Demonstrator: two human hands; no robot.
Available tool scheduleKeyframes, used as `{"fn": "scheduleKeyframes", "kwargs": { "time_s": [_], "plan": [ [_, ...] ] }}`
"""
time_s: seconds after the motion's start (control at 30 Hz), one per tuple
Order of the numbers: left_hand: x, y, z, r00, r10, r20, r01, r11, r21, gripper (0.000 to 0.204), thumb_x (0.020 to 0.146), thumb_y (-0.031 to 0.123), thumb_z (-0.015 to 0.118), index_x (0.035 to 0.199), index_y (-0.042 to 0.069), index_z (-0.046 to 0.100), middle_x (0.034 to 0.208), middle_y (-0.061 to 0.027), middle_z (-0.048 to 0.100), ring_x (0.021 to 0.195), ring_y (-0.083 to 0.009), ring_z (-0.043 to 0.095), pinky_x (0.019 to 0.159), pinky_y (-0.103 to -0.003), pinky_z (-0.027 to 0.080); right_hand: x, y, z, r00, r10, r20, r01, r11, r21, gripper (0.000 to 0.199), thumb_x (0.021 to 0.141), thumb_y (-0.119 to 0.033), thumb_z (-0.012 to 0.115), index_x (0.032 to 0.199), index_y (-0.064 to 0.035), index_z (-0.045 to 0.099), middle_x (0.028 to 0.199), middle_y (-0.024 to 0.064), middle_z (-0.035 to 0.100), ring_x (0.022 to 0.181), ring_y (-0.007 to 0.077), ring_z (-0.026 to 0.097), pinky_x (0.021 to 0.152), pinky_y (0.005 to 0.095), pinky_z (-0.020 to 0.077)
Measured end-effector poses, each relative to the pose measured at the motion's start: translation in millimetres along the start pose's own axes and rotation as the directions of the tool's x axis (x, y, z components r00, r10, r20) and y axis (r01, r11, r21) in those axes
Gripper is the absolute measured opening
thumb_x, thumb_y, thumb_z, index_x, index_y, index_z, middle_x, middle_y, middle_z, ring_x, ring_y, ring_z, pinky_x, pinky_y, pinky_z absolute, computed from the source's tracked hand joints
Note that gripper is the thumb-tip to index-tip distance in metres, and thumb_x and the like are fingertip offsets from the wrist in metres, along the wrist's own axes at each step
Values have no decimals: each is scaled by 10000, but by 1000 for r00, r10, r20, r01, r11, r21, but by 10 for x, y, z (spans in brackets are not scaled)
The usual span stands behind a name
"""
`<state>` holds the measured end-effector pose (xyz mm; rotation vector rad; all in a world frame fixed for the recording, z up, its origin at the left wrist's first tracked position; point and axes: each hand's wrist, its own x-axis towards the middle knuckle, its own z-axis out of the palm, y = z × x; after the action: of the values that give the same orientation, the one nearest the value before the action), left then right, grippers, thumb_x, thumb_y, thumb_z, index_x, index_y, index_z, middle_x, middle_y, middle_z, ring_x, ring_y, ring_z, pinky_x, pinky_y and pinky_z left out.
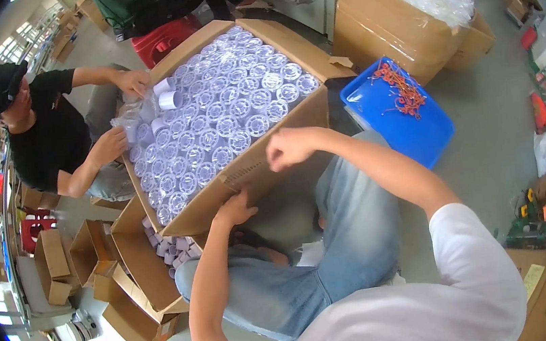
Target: The person opens a cardboard box, inserts a wire into a plastic component by hand, and arranges plastic parts inside the box with plastic wrapping.
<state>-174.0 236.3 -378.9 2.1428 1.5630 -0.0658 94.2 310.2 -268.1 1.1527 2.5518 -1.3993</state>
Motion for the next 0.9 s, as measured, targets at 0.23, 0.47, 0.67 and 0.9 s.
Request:
{"fn": "scheduleKeyframes", "kwargs": {
  "time_s": [0.23, 0.47, 0.67, 0.9],
  "plan": [
    [-93, 498, -1316, 955, -80, -285, -69, 876, -478, 242, 806, 211, 692, 882, -15, 647, 852, -186, 655, 803, -290, 643, 716, -387, 502, 682, -297, -303, 877, -171, -449, -33, 911, -411, 99, 724, -113, 672, 801, -59, 701, 770, 142, 689, 778, 319, 670, 657, 417, 511],
    [269, 170, -1085, 886, 35, -462, -140, 971, -195, 189, 762, 127, 712, 869, -16, 651, 844, -162, 617, 768, -301, 625, 714, -395, 497, 825, -103, -168, 916, -165, -366, 35, 941, -337, 84, 731, -75, 679, 784, -28, 634, 797, 139, 672, 787, 302, 652, 669, 405, 487],
    [254, 176, -1038, 888, 100, -449, -179, 974, -137, 154, 804, 155, 670, 804, 7, 628, 875, -150, 592, 836, -361, 605, 722, -449, 491, 716, -283, -242, 841, -141, -522, 140, 989, -41, 116, 743, -62, 682, 855, -43, 658, 809, 140, 650, 774, 290, 638, 667, 410, 478],
    [303, 145, -1011, 903, 144, -406, -175, 984, -41, 103, 843, 106, 607, 856, 8, 577, 944, -146, 570, 915, -355, 572, 749, -469, 468, 844, -164, -207, 965, -132, -228, 60, 952, -299, 79, 742, -13, 648, 815, -32, 671, 861, 131, 617, 866, 303, 622, 719, 401, 474]
  ]
}}
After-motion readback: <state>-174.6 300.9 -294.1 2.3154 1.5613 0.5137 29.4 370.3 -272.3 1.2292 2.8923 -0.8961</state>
